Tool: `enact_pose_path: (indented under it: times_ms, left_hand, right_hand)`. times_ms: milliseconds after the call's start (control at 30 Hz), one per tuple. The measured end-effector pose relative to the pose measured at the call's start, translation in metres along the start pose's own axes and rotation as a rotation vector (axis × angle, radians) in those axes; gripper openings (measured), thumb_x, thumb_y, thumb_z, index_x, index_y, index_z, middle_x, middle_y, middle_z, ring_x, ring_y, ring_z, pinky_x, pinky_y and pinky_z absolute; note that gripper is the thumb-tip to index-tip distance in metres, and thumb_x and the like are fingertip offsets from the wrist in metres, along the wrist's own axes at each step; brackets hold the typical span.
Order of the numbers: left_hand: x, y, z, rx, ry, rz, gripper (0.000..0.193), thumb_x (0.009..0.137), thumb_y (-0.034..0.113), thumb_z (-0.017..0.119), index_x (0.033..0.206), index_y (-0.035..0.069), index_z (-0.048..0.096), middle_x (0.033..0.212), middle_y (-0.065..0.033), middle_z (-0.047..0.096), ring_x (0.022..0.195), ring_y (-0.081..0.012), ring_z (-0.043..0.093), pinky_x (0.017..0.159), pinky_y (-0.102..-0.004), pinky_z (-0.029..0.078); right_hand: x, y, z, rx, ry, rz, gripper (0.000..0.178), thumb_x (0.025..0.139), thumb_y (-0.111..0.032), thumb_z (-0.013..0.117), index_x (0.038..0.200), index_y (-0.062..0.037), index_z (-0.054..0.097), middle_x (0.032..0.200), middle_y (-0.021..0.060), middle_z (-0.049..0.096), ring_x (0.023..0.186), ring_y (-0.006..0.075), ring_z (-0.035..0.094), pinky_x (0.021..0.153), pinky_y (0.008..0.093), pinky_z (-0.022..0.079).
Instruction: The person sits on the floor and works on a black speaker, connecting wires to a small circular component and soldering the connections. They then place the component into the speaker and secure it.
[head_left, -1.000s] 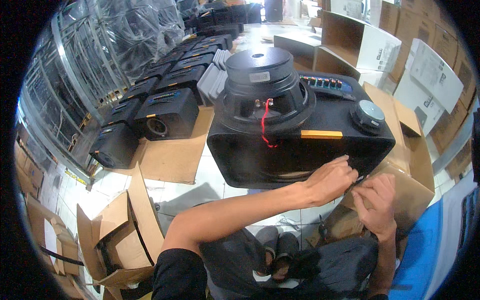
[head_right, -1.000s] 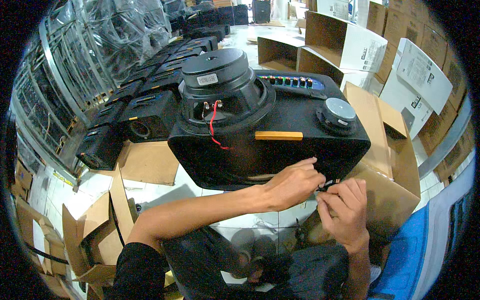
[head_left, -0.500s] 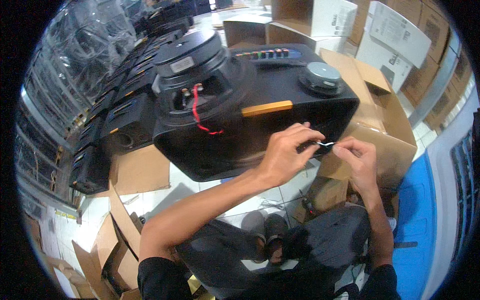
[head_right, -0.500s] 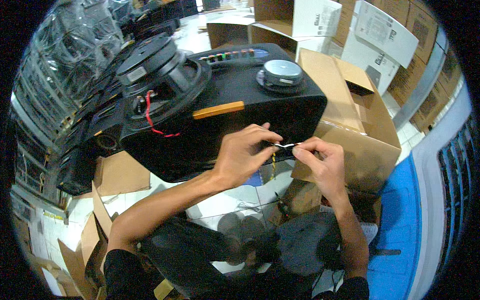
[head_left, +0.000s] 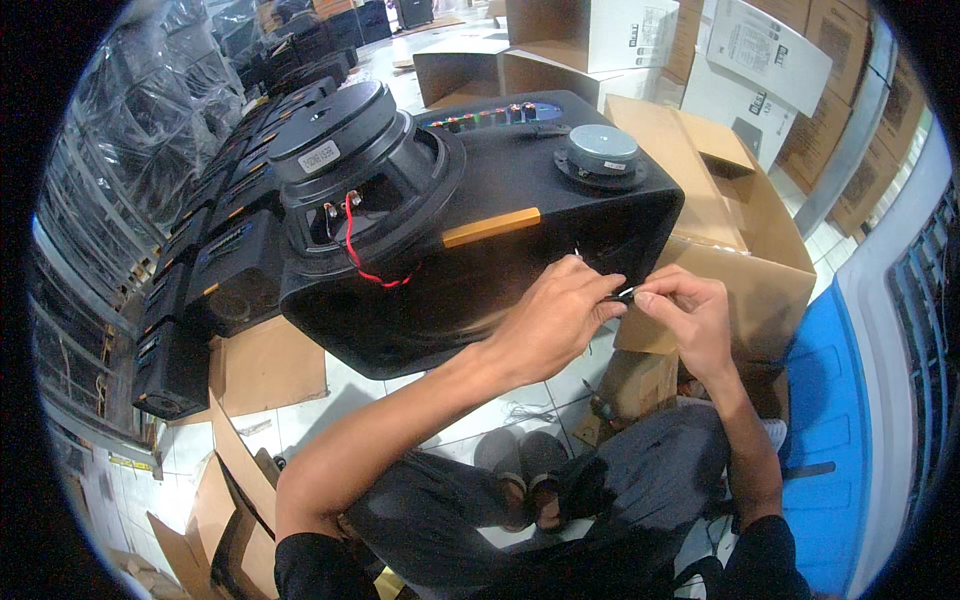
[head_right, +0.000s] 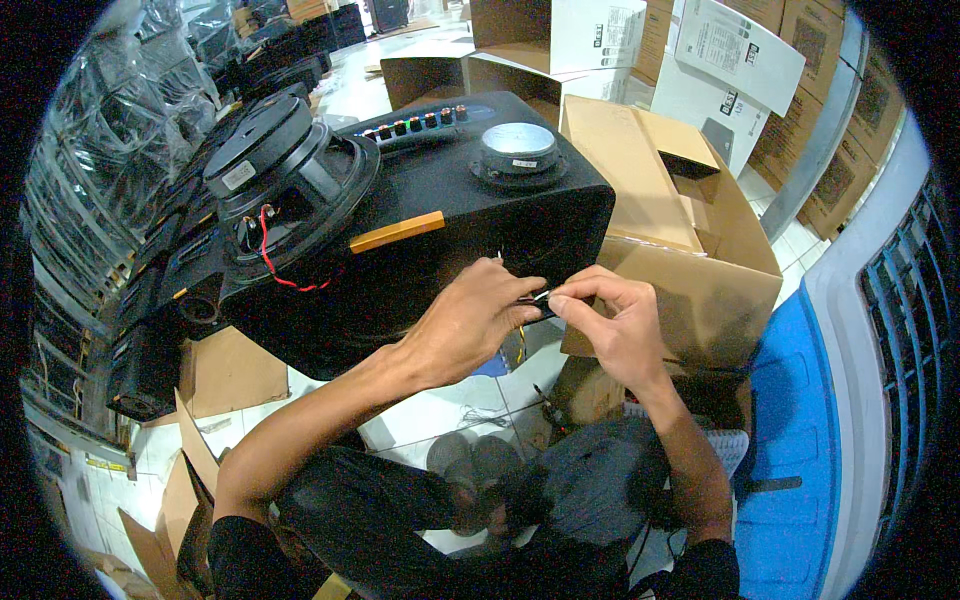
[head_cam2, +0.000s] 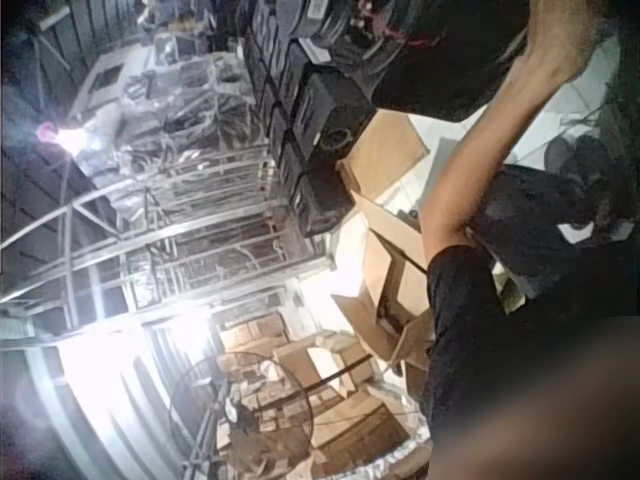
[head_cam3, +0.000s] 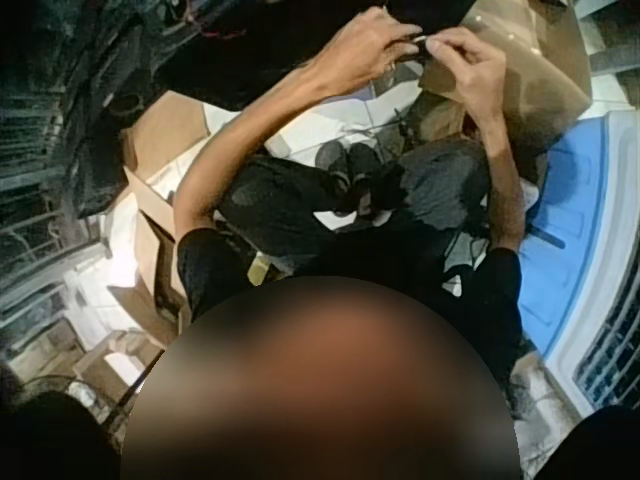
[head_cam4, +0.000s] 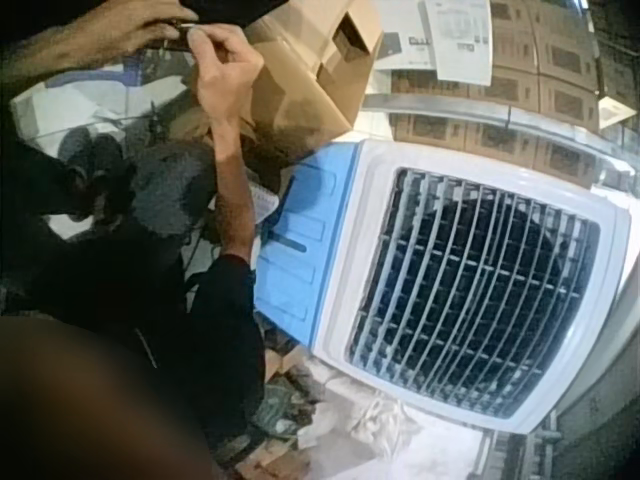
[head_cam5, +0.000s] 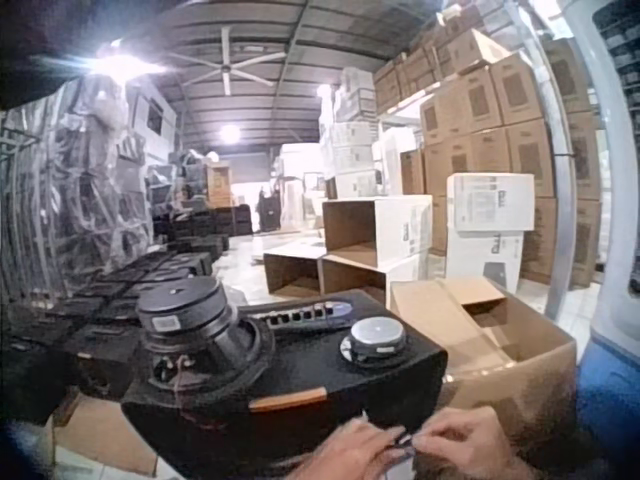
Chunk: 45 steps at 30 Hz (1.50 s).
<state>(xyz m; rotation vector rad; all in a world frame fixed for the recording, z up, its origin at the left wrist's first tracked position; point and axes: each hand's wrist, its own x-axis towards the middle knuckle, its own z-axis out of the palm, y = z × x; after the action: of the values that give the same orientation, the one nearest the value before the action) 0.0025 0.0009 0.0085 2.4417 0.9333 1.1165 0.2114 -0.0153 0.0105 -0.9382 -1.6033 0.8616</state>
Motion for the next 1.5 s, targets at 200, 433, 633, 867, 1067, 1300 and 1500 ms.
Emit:
enact_pose_path:
  times_ms: [200,433,633,867,1067,1300,1500]
  left_hand:
    - [0.001,-0.001,-0.004,-0.253,0.01,-0.201,0.016,0.086,0.01,0.073,0.098,0.0,0.072,0.092,-0.0137,0.069,0.09,-0.0292,0.066,0.099,-0.0445,0.048]
    - [-0.006,-0.008,0.006,-0.145,0.045,0.025,0.02,0.09,0.014,0.07,0.105,0.001,0.065,0.097,-0.015,0.068,0.103,-0.0364,0.065,0.114,-0.0517,0.037]
    - [0.0,-0.005,0.005,-0.071,-0.139,-0.004,0.024,0.095,0.017,0.062,0.104,-0.004,0.068,0.095,-0.0171,0.067,0.098,-0.0369,0.059,0.091,-0.0466,0.045]
    - [0.001,0.004,0.001,-0.311,0.041,-0.092,0.011,0.087,0.005,0.069,0.096,0.0,0.07,0.091,-0.0154,0.068,0.092,-0.0337,0.062,0.092,-0.0449,0.048]
    - [-0.002,-0.006,0.009,-0.021,0.094,0.101,0.015,0.084,0.006,0.071,0.098,0.0,0.068,0.095,-0.0153,0.068,0.099,-0.0326,0.065,0.111,-0.0502,0.043]
    - [-0.007,-0.011,0.011,-0.04,0.165,0.199,0.017,0.083,0.007,0.072,0.099,0.0,0.068,0.101,-0.0161,0.069,0.107,-0.0314,0.065,0.11,-0.0516,0.043]
    - [-0.011,-0.014,0.001,0.016,0.084,0.281,0.024,0.079,0.007,0.074,0.102,0.004,0.07,0.11,-0.0142,0.069,0.116,-0.031,0.062,0.115,-0.0512,0.037]
  right_hand:
    - [-0.004,-0.005,-0.004,-0.131,-0.014,-0.058,0.008,0.083,-0.003,0.074,0.087,0.004,0.076,0.083,0.0097,0.071,0.077,0.0144,0.066,0.072,0.0268,0.05]
    - [-0.002,-0.004,-0.003,-0.15,0.006,-0.052,0.007,0.081,-0.003,0.075,0.086,0.0033,0.076,0.083,0.0107,0.071,0.078,0.0156,0.066,0.072,0.0276,0.051]
    - [-0.008,-0.006,-0.003,-0.272,0.035,-0.129,0.009,0.079,-0.002,0.077,0.087,0.0001,0.077,0.085,0.0109,0.07,0.079,0.0186,0.067,0.072,0.0288,0.051]
    - [-0.011,-0.01,-0.004,-0.442,0.074,-0.384,0.013,0.074,-0.001,0.081,0.087,-0.0025,0.078,0.081,0.0086,0.068,0.075,0.0191,0.065,0.068,0.0296,0.05]
    - [-0.011,-0.013,0.003,-0.444,0.113,-0.382,0.014,0.075,0.001,0.08,0.089,-0.0005,0.076,0.087,0.0095,0.068,0.076,0.0207,0.064,0.071,0.0309,0.051]
    - [-0.009,-0.01,-0.001,-0.493,0.05,-0.355,0.018,0.078,0.0,0.078,0.096,-0.0005,0.075,0.09,0.0112,0.066,0.082,0.0232,0.065,0.073,0.0323,0.052]
    - [-0.007,-0.004,-0.003,-0.531,0.025,-0.299,0.008,0.083,0.001,0.071,0.089,0.0016,0.067,0.086,0.0125,0.062,0.08,0.0243,0.062,0.072,0.0328,0.049]
